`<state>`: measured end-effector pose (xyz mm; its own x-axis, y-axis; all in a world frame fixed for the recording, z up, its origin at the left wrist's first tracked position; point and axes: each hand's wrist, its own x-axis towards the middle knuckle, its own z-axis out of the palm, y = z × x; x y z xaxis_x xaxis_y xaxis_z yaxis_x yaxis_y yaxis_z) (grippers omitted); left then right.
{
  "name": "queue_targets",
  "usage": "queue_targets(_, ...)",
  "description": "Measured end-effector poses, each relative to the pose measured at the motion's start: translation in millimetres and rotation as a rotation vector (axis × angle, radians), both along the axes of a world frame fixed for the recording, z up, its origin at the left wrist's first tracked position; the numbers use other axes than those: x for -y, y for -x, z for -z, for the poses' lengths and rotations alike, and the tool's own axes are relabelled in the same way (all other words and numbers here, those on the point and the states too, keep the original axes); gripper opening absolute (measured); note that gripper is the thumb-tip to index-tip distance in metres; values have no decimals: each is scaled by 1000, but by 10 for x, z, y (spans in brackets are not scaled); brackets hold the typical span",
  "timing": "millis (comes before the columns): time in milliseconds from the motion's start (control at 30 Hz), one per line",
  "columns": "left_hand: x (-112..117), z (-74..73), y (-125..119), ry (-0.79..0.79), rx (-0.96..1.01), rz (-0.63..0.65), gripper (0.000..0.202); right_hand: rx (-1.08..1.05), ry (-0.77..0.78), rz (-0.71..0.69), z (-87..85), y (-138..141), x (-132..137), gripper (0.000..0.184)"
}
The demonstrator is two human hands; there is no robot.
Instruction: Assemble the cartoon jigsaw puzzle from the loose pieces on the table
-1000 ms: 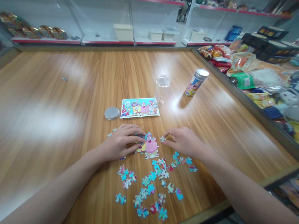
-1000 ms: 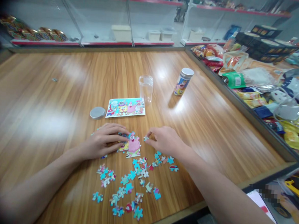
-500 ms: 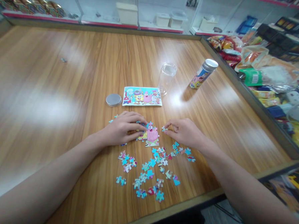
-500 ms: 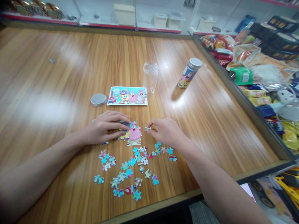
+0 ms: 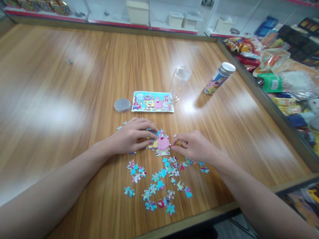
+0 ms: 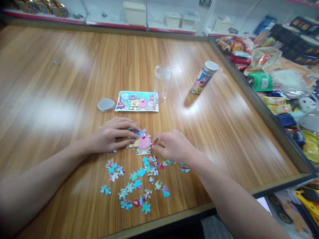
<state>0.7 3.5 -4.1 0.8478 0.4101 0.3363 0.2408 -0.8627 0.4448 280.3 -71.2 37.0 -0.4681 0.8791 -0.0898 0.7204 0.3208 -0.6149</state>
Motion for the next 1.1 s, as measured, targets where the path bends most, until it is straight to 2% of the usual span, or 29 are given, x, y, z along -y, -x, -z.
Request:
queue_targets(267,4,-3,-1,-3,7,-5,23,19,-22,-92,-2,16,37,16)
queue_targets(1100,19,-32,-13,20,-2,-19,21,36,-19,-97,15,12,39,18)
